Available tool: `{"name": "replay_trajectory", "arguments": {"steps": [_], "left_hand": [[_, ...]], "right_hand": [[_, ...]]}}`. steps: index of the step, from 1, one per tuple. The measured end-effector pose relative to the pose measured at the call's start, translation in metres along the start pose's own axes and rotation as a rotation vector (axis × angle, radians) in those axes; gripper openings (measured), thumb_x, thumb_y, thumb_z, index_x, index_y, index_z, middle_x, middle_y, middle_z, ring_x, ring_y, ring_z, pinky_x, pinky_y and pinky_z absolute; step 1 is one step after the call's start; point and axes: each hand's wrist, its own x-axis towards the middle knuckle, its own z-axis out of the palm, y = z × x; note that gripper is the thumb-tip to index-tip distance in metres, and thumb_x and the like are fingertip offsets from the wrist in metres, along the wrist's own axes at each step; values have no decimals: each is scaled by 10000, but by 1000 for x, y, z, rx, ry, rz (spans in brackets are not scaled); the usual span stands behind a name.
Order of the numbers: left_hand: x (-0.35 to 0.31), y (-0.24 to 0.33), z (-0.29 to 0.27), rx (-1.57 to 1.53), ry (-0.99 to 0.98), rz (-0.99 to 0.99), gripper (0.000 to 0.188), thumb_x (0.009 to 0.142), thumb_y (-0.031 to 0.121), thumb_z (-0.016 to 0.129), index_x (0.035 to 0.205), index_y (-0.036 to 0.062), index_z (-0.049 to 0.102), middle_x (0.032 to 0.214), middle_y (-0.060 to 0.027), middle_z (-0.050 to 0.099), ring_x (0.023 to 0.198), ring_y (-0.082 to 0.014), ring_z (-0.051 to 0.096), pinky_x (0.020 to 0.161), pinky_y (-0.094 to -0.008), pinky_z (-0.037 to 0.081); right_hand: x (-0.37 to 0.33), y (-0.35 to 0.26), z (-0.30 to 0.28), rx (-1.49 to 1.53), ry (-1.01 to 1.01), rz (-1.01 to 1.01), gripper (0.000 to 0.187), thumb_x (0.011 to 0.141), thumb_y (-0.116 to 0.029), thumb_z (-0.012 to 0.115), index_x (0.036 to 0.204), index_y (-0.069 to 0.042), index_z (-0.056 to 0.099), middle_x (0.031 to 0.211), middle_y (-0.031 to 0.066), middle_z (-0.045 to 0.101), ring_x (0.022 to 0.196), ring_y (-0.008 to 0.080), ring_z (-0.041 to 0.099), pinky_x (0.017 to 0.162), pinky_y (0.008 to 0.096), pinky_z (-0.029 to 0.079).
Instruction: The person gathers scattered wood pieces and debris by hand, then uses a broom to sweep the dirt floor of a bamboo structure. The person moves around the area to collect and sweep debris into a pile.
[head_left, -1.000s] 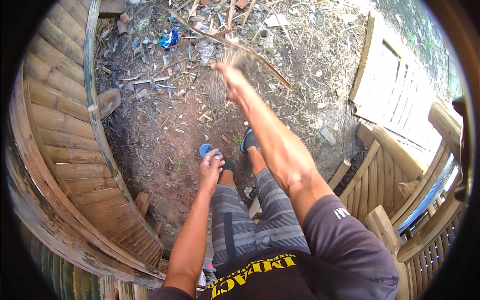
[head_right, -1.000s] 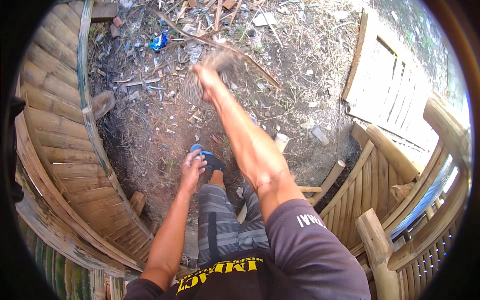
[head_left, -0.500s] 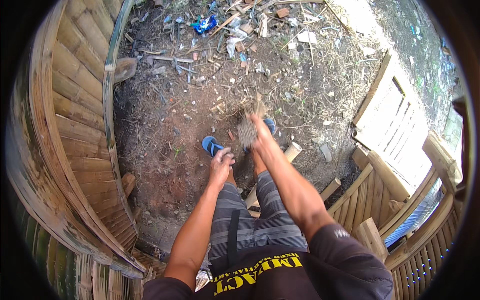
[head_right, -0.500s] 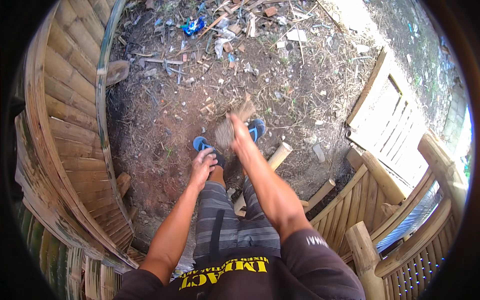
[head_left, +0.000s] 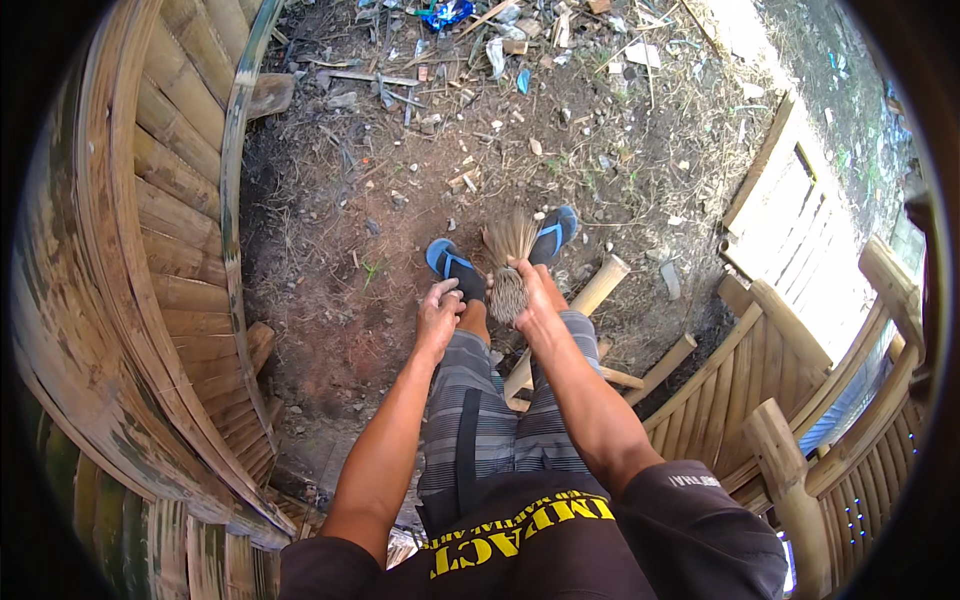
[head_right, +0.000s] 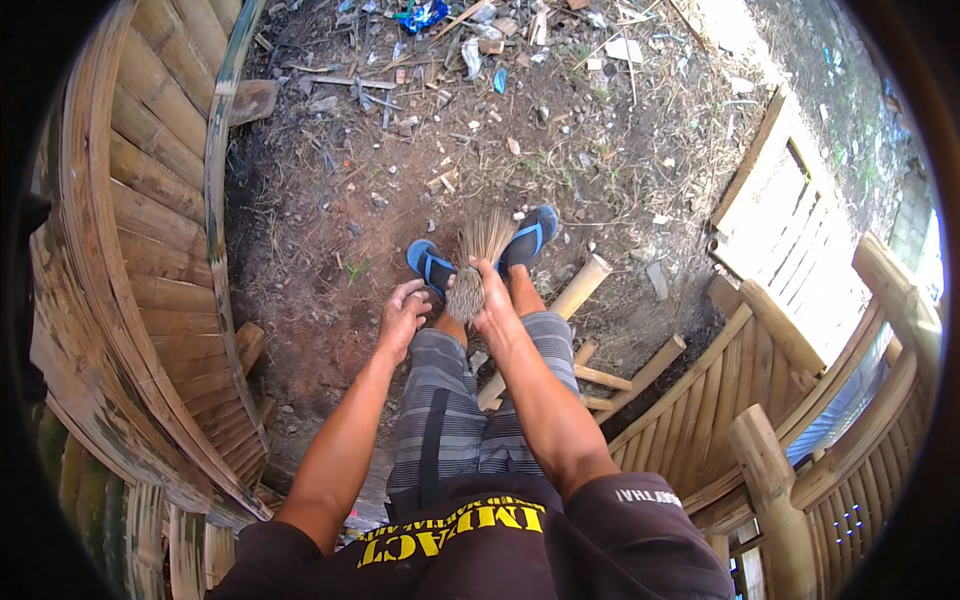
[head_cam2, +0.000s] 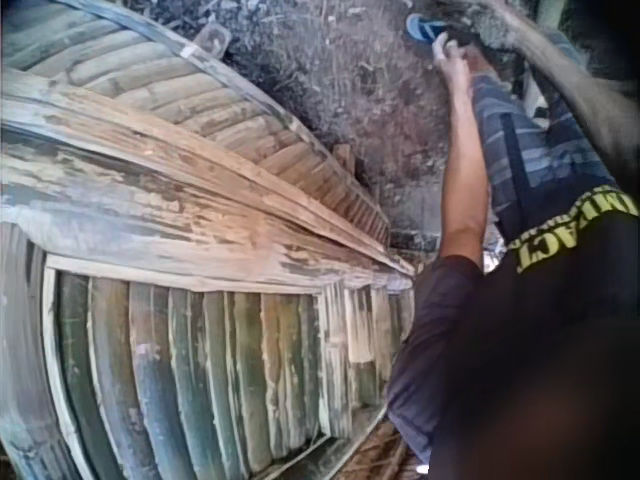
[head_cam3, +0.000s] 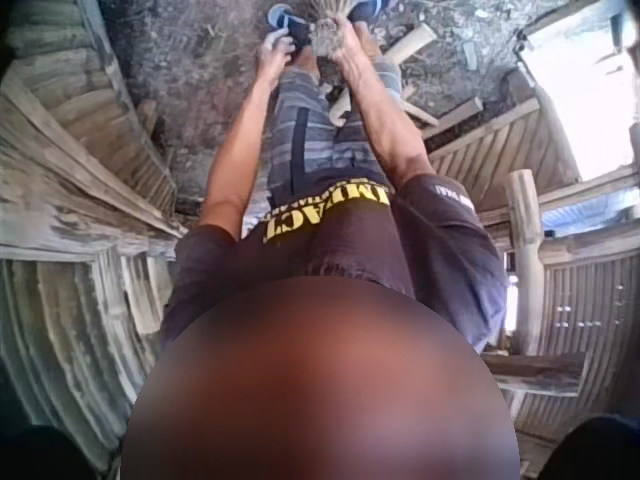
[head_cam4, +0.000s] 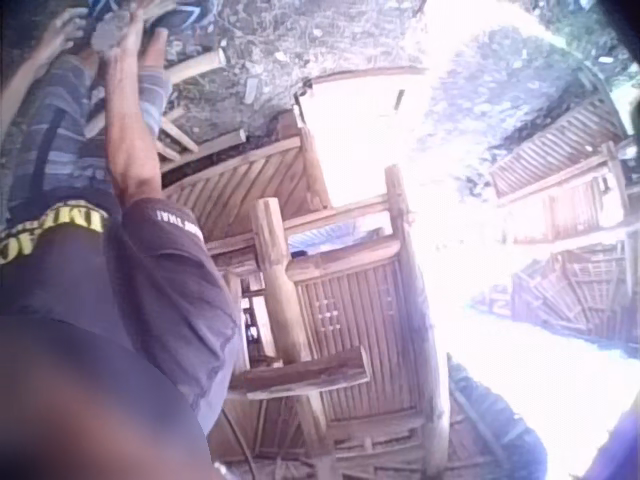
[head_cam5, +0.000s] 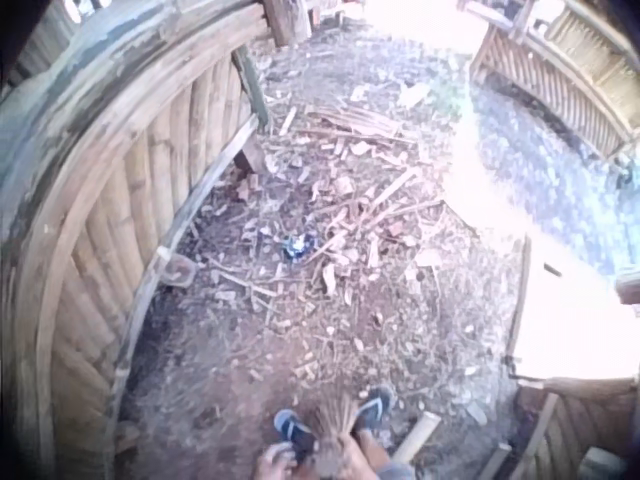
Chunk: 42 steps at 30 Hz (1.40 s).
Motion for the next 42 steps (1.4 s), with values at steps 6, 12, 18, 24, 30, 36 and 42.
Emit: {"name": "replay_trajectory", "arguments": {"steps": [6, 12, 18, 24, 30, 36, 42], "left_hand": [[13, -28, -66, -11, 16, 80, 417, 984, 254, 535, 1361, 76, 528, 1204, -76, 634, 991, -143, 616, 816, -292, 487], [8, -43, -101, 26, 4, -25, 410, 1000, 238, 511, 1377, 75, 510, 1255, -98, 620, 1037, -159, 622, 840, -306, 495], [14, -47, -114, 11, -59, 25, 410, 1002, 238, 512, 1381, 80, 508, 1268, -104, 613, 1044, -155, 620, 842, -301, 495], [20, -50, -134, 1, -1, 19, 406, 991, 223, 527, 1364, 62, 529, 1188, -74, 643, 971, -141, 628, 797, -295, 497], [24, -21, -119, 16, -78, -13, 413, 1008, 239, 506, 1393, 91, 490, 1243, -84, 622, 1020, -149, 614, 830, -298, 496], [36, 29, -94, 14, -91, 81, 407, 1008, 220, 499, 1391, 82, 496, 1231, -85, 623, 1003, -139, 619, 832, -290, 500], [57, 45, -58, -334, -2, -118, 490, 1009, 387, 499, 1402, 97, 464, 1183, -85, 619, 994, -183, 616, 857, -383, 495]], "right_hand": [[57, -7, 55, 109, -381, -145, 376, 899, -415, 612, 977, -48, 612, 819, 123, 673, 653, 260, 648, 588, 386, 562], [25, -3, 54, -91, -498, -323, 387, 961, -361, 518, 1009, 20, 568, 854, 94, 640, 672, 201, 625, 575, 326, 572], [58, 36, 82, 293, 49, -167, 359, 987, -384, 473, 1006, -44, 588, 842, 123, 637, 678, 258, 625, 562, 393, 577], [74, -71, 165, -29, -478, -197, 376, 967, -311, 508, 1129, 28, 499, 917, 152, 640, 653, 222, 635, 559, 329, 591], [39, -54, 109, -192, -6, -334, 395, 961, -327, 532, 1197, -13, 489, 844, 128, 661, 650, 224, 654, 563, 367, 575], [48, -62, 107, -482, -45, -465, 303, 907, -299, 647, 1070, -49, 594, 789, 94, 673, 653, 211, 664, 569, 345, 567], [45, -33, 114, -951, -282, -474, 568, 864, -301, 713, 1343, -107, 476, 992, 76, 669, 790, 145, 648, 673, 320, 562]]}}
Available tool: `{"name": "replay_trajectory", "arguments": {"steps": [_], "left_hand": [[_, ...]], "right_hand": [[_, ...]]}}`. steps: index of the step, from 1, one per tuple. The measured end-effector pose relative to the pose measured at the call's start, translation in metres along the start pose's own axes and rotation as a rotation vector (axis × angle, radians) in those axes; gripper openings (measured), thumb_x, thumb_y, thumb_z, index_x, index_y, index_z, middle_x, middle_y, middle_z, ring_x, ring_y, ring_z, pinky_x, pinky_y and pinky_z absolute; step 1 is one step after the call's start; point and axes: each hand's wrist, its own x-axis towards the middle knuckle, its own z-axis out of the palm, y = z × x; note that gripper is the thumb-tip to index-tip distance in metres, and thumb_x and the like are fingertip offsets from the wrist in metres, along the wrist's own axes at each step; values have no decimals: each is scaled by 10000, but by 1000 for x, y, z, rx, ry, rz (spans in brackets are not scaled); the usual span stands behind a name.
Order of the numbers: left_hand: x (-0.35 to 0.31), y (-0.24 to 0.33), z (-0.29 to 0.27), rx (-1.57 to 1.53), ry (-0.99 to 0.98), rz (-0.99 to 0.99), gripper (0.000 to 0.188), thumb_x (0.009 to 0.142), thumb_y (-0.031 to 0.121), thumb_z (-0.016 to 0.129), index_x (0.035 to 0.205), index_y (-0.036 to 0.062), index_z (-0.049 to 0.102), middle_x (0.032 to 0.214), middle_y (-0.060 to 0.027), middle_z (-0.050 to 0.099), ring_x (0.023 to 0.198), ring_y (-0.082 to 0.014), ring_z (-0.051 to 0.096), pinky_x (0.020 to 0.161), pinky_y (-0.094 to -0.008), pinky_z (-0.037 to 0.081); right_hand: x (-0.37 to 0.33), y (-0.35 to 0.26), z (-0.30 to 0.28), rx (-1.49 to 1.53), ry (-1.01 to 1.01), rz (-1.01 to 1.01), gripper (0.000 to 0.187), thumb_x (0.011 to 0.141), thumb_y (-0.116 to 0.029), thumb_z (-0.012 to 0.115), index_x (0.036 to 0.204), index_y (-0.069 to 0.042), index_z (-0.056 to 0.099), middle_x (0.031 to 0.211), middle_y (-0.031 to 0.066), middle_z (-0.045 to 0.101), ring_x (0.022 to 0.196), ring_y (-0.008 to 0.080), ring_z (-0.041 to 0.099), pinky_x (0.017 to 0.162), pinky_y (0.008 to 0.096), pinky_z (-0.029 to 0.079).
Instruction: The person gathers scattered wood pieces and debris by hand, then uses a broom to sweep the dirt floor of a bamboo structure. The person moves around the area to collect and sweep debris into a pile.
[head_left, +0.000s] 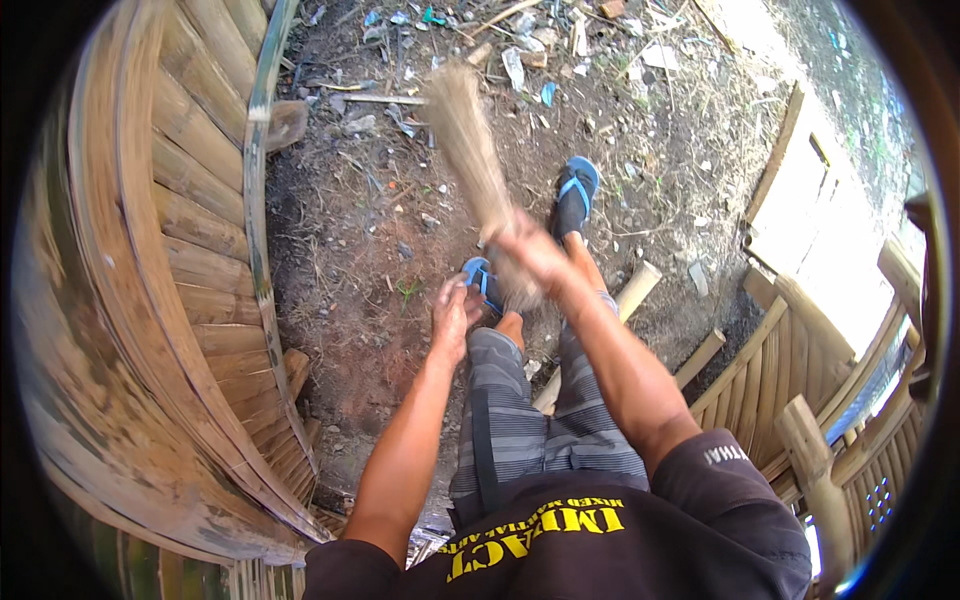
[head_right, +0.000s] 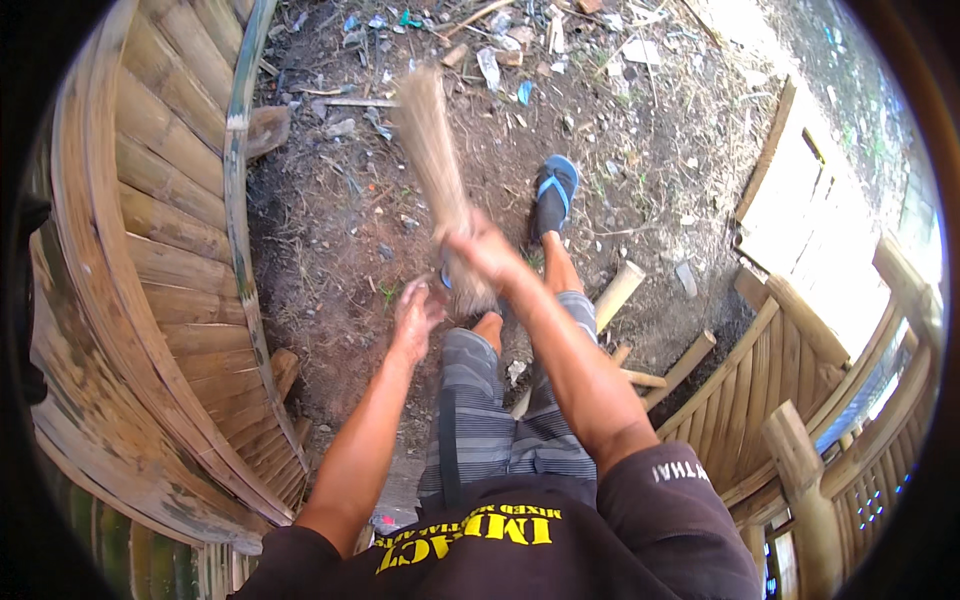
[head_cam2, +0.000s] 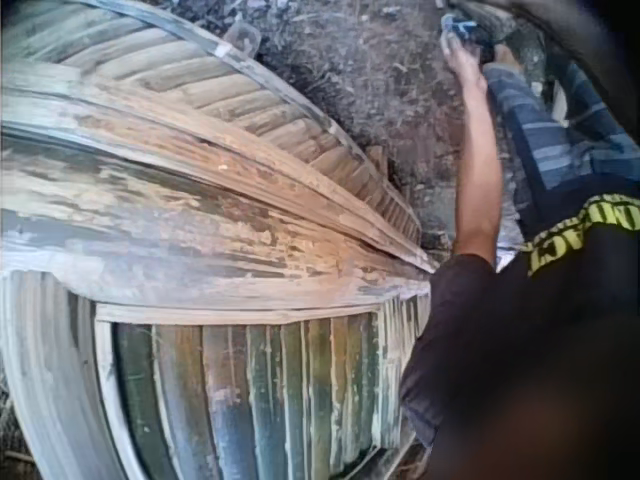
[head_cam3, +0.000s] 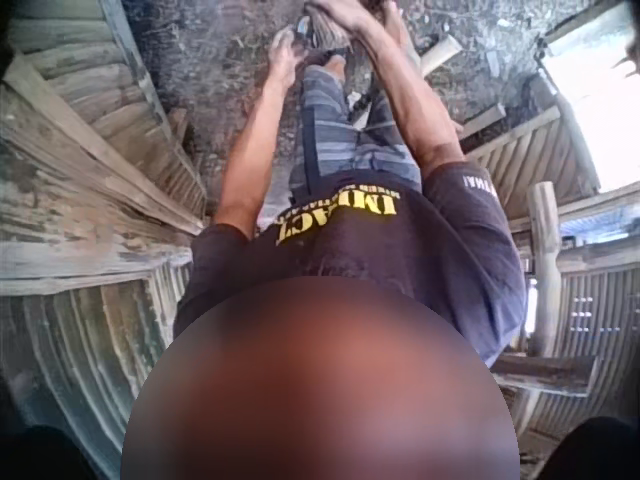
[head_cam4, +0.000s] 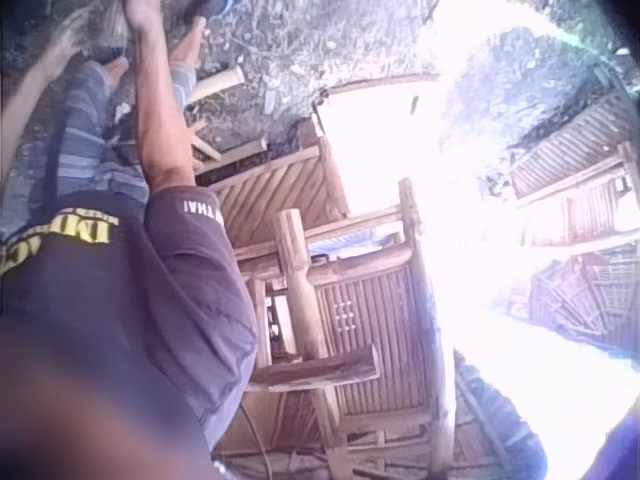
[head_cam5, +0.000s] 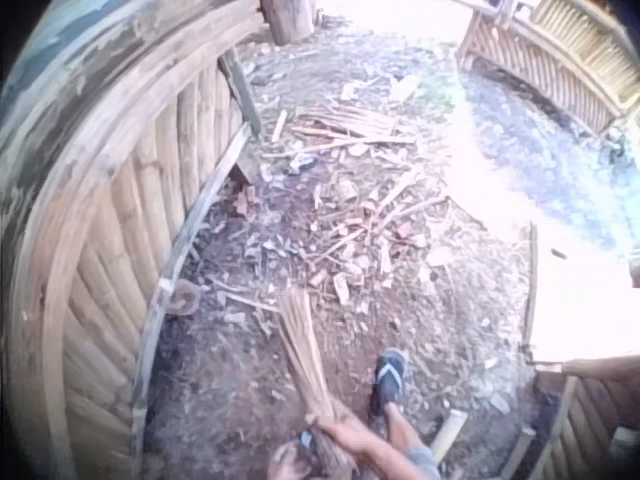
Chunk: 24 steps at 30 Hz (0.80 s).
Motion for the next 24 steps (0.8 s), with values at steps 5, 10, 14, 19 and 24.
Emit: {"name": "replay_trajectory", "arguments": {"steps": [5, 10, 14, 19, 24], "left_hand": [[17, 7, 65, -522, 96, -366, 828, 932, 738, 351, 1530, 174, 254, 1512, -162, 373, 1351, -365, 428, 1112, -551, 361], [86, 92, 198, -193, 53, -96, 1024, 834, 812, 456, 1581, 183, 148, 1639, -161, 112, 1487, -368, 163, 1127, -705, 11], [96, 149, 226, -296, -354, 202, 780, 962, 424, 516, 1585, 136, 146, 1581, -131, 270, 1420, -279, 328, 1149, -478, 287], [56, 112, 187, -289, 142, 265, 595, 968, 316, 489, 1496, 90, 335, 1446, -146, 428, 1295, -268, 481, 1060, -409, 425], [111, 121, 158, -598, 120, -99, 400, 933, 313, 495, 1268, 94, 520, 1159, -135, 589, 1041, -274, 626, 860, -464, 547]], "right_hand": [[40, 10, 6, -663, -296, 372, 832, 733, -482, 760, 1349, 25, 523, 1234, 266, 636, 1148, 367, 620, 988, 389, 477], [112, -76, -65, -1008, -73, 313, 850, 802, -493, 697, 1443, -1, 434, 1208, 271, 645, 1099, 383, 650, 925, 428, 516], [91, -132, -81, -918, 357, 64, 830, 853, -414, 641, 1521, -54, 303, 1048, 321, 667, 981, 450, 667, 840, 497, 534], [72, -124, -43, -942, -40, 102, 776, 850, -291, 604, 1536, -107, 290, 1073, 314, 663, 980, 456, 664, 881, 504, 532], [142, -115, -27, -1041, -553, 188, 530, 849, -296, 580, 1292, -6, 603, 1176, 288, 644, 1105, 398, 639, 940, 417, 516]]}}
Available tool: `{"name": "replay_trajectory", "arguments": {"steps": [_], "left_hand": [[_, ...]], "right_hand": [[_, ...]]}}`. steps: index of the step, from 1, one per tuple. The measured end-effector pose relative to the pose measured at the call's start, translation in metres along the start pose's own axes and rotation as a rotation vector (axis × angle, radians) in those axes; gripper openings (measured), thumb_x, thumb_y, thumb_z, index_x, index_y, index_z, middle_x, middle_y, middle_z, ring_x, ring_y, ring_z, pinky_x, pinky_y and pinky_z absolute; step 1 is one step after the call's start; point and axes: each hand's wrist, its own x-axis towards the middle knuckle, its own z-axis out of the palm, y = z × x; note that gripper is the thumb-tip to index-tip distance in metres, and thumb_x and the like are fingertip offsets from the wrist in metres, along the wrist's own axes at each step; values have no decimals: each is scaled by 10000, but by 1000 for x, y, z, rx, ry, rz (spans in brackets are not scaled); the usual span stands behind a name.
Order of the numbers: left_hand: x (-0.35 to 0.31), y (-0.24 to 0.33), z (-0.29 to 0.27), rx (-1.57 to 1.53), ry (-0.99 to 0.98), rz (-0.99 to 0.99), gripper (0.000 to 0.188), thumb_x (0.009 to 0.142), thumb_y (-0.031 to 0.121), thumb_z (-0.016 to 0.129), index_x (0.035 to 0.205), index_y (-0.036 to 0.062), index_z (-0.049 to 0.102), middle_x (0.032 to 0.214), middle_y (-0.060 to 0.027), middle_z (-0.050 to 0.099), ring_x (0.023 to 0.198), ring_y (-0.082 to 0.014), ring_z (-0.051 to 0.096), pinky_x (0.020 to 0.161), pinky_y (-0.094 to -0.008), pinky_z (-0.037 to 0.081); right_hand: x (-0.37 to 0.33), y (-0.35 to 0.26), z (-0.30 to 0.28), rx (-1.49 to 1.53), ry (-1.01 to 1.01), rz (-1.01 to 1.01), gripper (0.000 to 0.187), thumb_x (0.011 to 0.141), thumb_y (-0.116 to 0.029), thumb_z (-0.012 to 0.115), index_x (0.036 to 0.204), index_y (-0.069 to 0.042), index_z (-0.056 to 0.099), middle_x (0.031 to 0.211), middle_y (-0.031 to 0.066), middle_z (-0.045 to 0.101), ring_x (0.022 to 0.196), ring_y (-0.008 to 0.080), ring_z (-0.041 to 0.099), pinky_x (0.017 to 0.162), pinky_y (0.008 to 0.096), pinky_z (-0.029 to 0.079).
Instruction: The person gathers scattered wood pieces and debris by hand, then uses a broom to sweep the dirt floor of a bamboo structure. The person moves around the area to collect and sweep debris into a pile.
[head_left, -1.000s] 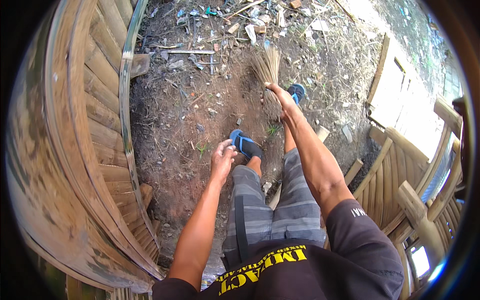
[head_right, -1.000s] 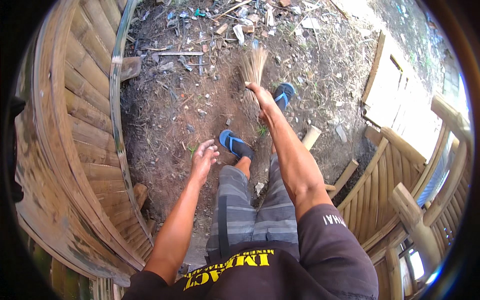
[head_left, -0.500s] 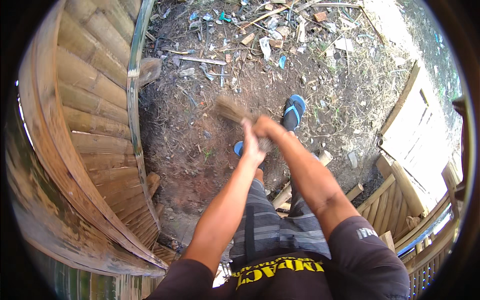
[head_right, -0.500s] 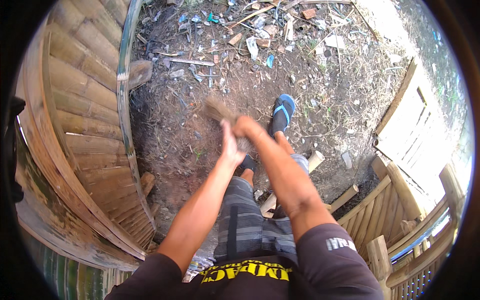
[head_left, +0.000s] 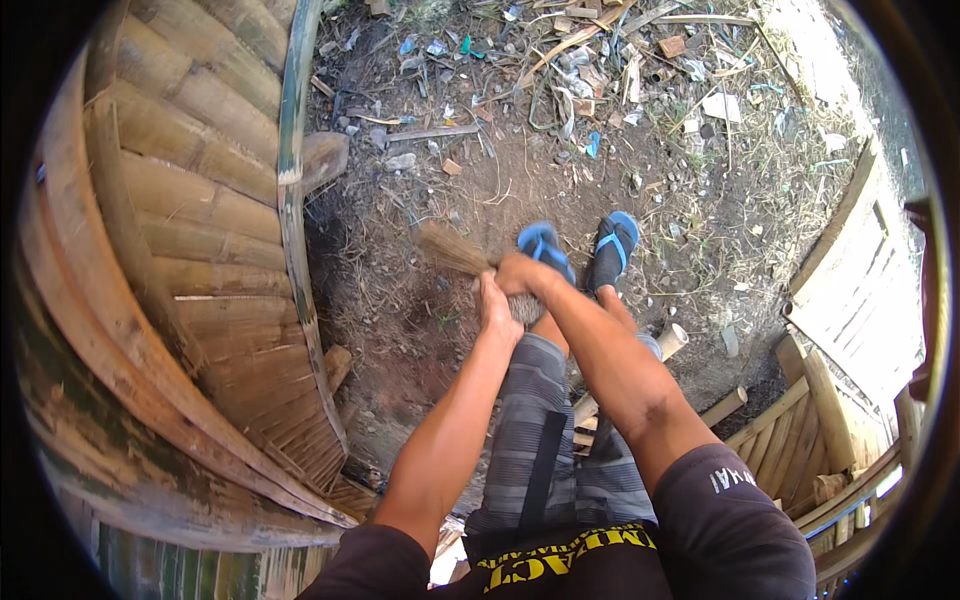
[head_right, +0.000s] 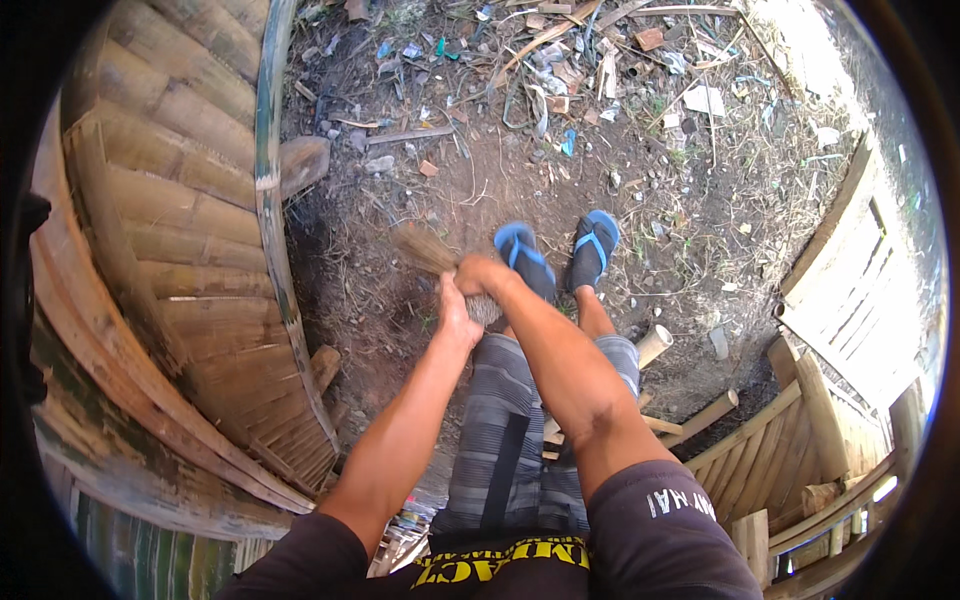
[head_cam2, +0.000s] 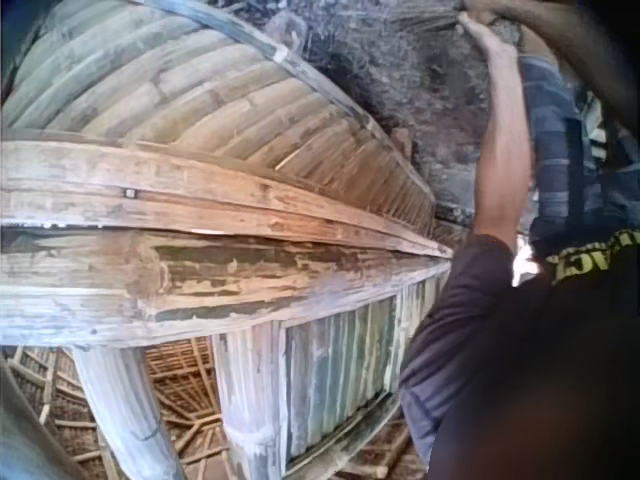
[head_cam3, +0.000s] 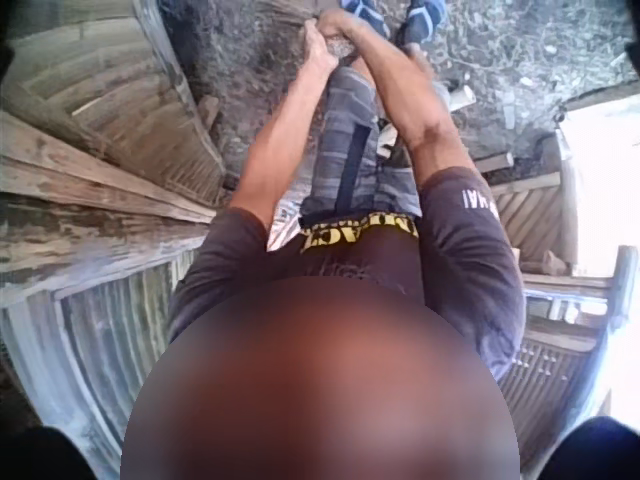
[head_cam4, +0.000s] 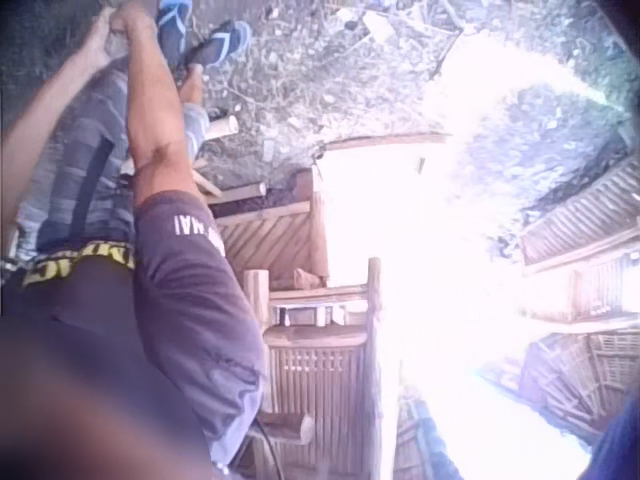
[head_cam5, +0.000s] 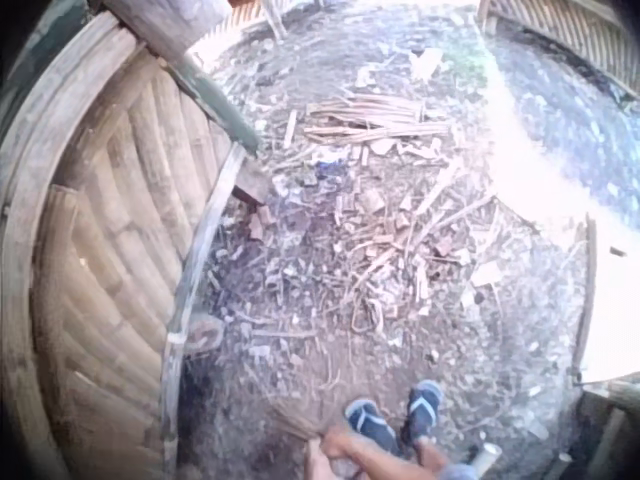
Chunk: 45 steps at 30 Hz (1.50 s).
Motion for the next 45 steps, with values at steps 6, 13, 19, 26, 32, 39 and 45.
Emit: {"name": "replay_trajectory", "arguments": {"steps": [6, 13, 19, 26, 32, 39, 45], "left_hand": [[31, 42, 75, 479, -318, 319, 603, 986, 344, 452, 1528, 113, 322, 1455, -135, 465, 1306, -244, 486, 1092, -386, 401], [-35, 68, -15, 351, 86, 350, 669, 961, 322, 485, 1560, 129, 259, 1447, -140, 459, 1296, -242, 487, 1077, -360, 399], [37, 101, 15, 484, 103, 238, 772, 906, 368, 516, 1576, 136, 211, 1458, -200, 431, 1321, -280, 451, 1108, -409, 351], [-19, 104, 40, 713, -370, 490, 772, 944, 265, 489, 1584, 51, 114, 1484, -153, 399, 1303, -214, 435, 1076, -335, 368], [1, 126, 38, 477, 247, 354, 764, 965, 380, 436, 1594, 153, 65, 1580, -171, 263, 1453, -301, 291, 1174, -483, 251], [45, 180, 134, 926, -443, 485, 718, 939, 251, 540, 1557, 43, 240, 1481, -187, 425, 1300, -240, 466, 1085, -359, 378], [18, 176, 118, 797, -249, 684, 742, 963, 199, 510, 1577, 47, 122, 1507, -209, 376, 1330, -273, 455, 1083, -366, 402]], "right_hand": [[-1, 4, -46, 274, 720, 245, 631, 877, -311, 589, 1456, -104, 449, 1117, 304, 652, 1057, 434, 647, 912, 477, 515], [30, -44, 23, 296, 178, 88, 701, 869, -331, 592, 1504, -115, 389, 1184, 301, 639, 1174, 435, 591, 1039, 464, 439], [92, -35, -9, 284, 268, 276, 634, 881, -368, 597, 1433, -76, 487, 1245, 265, 628, 1204, 406, 584, 1014, 424, 470], [8, -44, -8, 491, 737, 121, 762, 879, -358, 615, 1537, -117, 314, 1076, 313, 665, 1021, 451, 660, 896, 491, 515], [78, -69, -45, 286, 215, -117, 626, 891, -328, 578, 1466, -112, 456, 1156, 296, 650, 1128, 420, 627, 971, 429, 494], [71, -48, -100, 723, 869, 99, 703, 908, -368, 619, 1504, -86, 376, 1086, 332, 660, 1019, 424, 678, 855, 421, 544], [82, -60, -102, 691, 572, -108, 826, 856, -400, 699, 1535, -110, 329, 1175, 311, 646, 1070, 393, 669, 917, 422, 520]]}}
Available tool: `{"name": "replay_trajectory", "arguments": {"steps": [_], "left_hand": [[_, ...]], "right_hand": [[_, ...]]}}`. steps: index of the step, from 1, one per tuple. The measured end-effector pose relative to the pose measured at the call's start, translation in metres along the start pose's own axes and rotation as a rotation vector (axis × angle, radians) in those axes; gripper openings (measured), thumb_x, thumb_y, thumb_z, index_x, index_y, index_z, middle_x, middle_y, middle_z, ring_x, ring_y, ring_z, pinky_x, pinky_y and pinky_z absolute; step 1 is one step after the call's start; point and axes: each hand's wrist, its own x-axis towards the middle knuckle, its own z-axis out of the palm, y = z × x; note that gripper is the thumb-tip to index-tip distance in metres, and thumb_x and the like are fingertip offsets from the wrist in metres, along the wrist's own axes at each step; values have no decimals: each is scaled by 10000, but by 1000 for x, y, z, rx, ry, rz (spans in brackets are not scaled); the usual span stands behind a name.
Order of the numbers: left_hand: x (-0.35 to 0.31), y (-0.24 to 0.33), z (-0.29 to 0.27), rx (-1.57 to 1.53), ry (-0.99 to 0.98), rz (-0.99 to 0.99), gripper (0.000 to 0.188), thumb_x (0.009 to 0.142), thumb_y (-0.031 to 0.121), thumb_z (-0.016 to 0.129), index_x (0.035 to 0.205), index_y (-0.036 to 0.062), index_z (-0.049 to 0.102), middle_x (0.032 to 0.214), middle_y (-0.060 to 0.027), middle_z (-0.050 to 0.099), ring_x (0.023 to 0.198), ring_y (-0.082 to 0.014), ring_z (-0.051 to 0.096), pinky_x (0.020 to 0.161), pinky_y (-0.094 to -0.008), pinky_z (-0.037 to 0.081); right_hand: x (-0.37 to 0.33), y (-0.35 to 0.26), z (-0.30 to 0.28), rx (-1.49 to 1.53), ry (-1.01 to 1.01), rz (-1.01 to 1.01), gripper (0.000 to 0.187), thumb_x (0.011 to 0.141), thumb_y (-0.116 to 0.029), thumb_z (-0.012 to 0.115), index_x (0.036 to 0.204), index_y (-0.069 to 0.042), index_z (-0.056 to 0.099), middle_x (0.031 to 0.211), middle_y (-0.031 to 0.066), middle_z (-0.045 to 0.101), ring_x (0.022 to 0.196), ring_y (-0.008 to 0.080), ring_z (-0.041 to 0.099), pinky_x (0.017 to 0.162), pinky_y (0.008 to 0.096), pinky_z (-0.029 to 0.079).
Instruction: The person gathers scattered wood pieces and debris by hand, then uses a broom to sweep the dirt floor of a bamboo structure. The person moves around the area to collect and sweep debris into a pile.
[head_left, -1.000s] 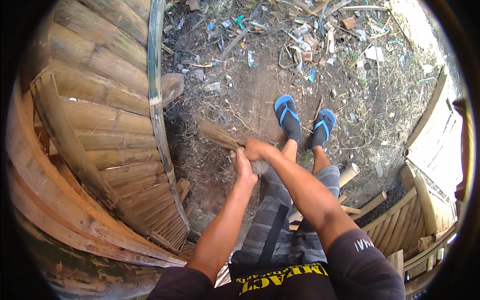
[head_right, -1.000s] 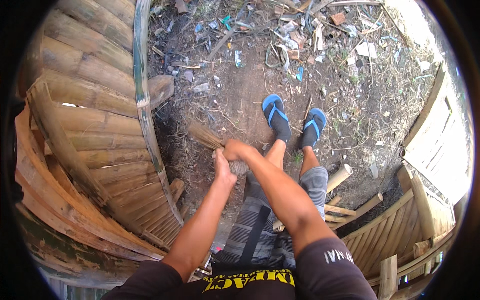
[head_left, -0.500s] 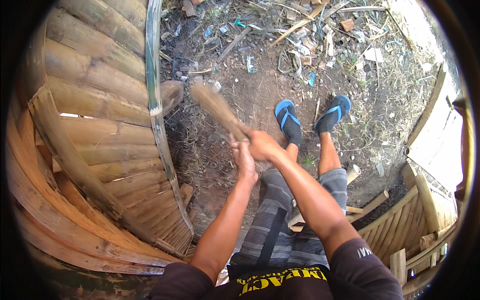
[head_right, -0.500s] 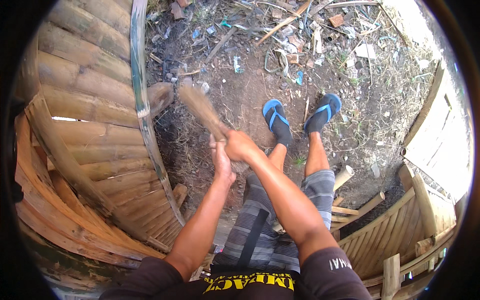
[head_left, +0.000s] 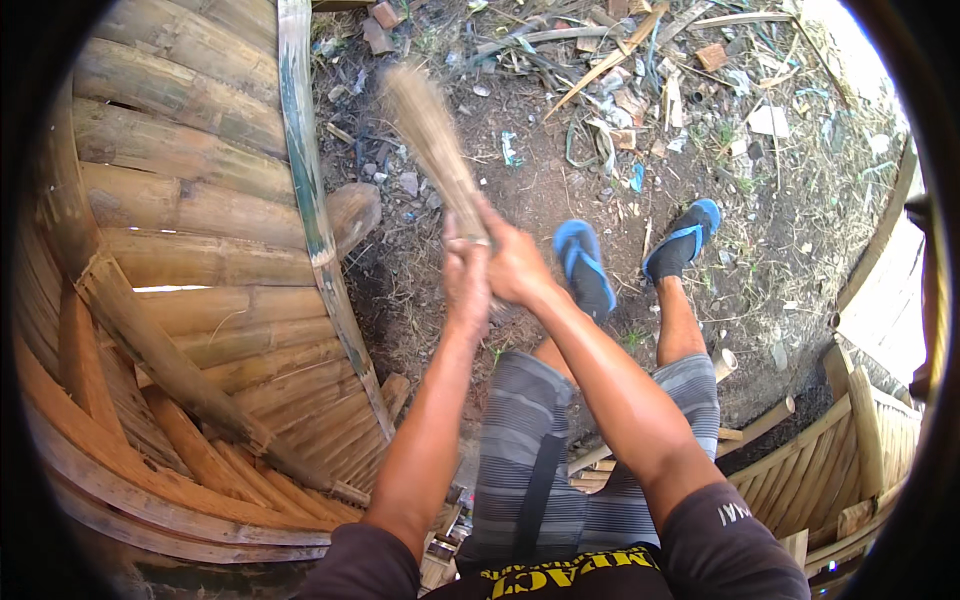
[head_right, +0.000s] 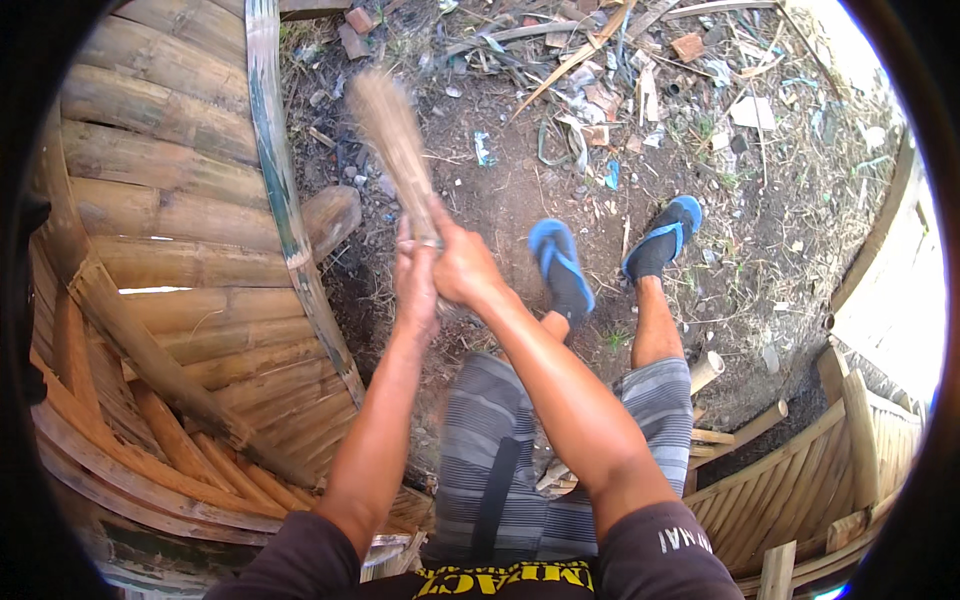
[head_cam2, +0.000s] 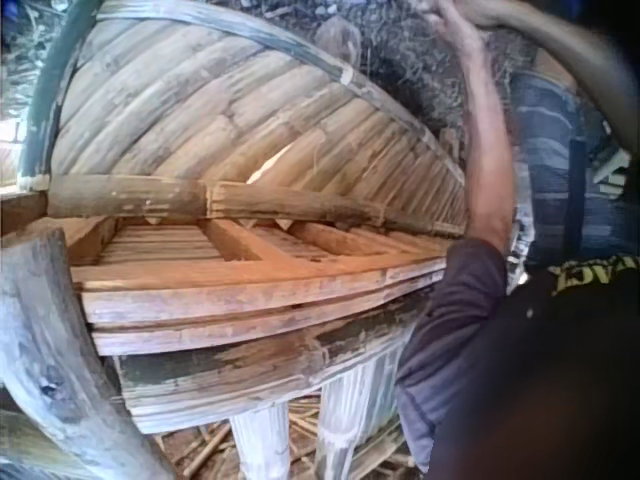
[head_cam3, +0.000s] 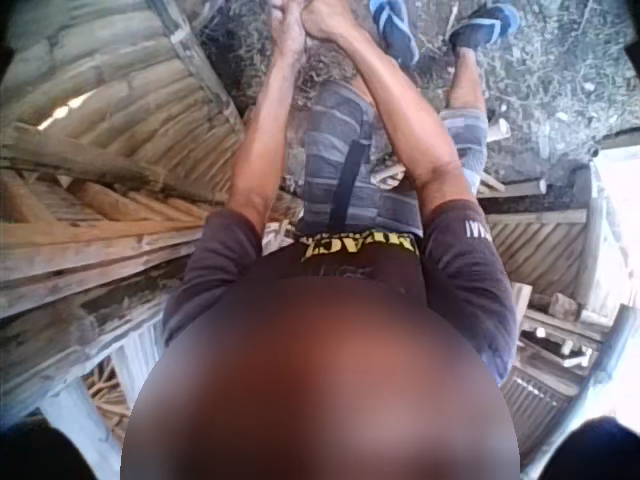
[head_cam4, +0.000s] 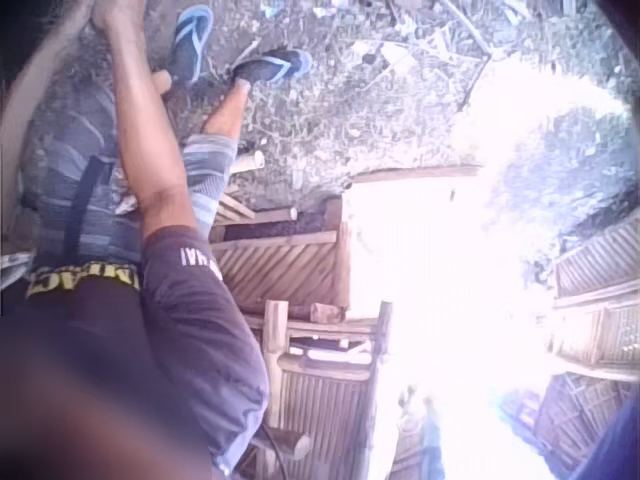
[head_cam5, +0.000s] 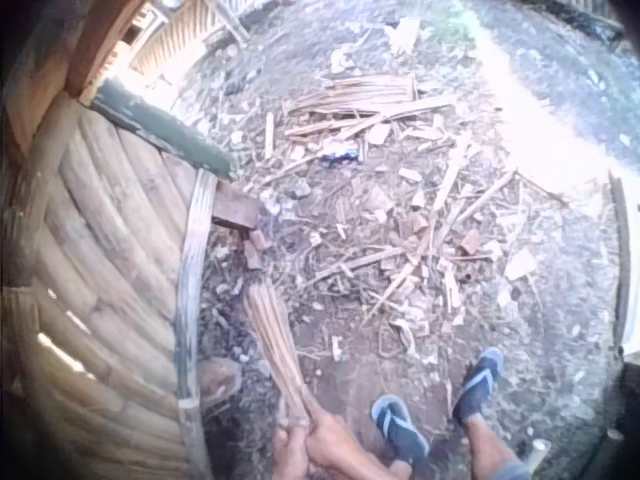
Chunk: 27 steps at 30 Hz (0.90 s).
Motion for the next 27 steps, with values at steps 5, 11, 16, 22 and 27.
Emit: {"name": "replay_trajectory", "arguments": {"steps": [5, 11, 16, 22, 27], "left_hand": [[106, -25, -90, -91, 219, -291, 683, 983, 293, 427, 1587, 169, 136, 1454, -196, 420, 1278, -284, 501, 1024, -465, 466], [119, -45, -98, 276, -49, -183, 751, 954, 269, 469, 1583, 67, 111, 1427, -195, 458, 1197, -252, 555, 990, -424, 487], [45, -37, -84, 352, -92, 94, 746, 950, 210, 480, 1577, 41, 112, 1528, -209, 345, 1321, -242, 463, 1043, -388, 447], [131, -19, -105, -144, 290, -376, 692, 989, 389, 418, 1588, 157, 159, 1505, -158, 387, 1282, -260, 498, 1059, -477, 433], [132, -1, -93, 164, -197, -102, 762, 940, 306, 521, 1580, 76, 178, 1494, -169, 406, 1303, -224, 467, 1095, -389, 382]], "right_hand": [[130, -15, 61, -135, -303, -12, 690, 890, -382, 610, 1501, -139, 400, 1234, 280, 628, 1162, 397, 615, 988, 425, 485], [107, 10, 70, 65, 73, 48, 710, 928, -313, 581, 1549, -143, 285, 1115, 310, 641, 997, 425, 664, 795, 496, 549], [43, 24, 70, 78, 229, -167, 773, 917, -353, 608, 1572, -179, 237, 1076, 308, 647, 911, 452, 671, 803, 499, 540], [149, -16, 84, -47, -169, -91, 621, 922, -319, 567, 1496, -151, 400, 1026, 297, 680, 961, 440, 674, 864, 510, 521], [110, -17, 70, 136, 262, -15, 647, 935, -277, 573, 1525, -128, 352, 1031, 295, 671, 950, 414, 682, 799, 505, 558]]}}
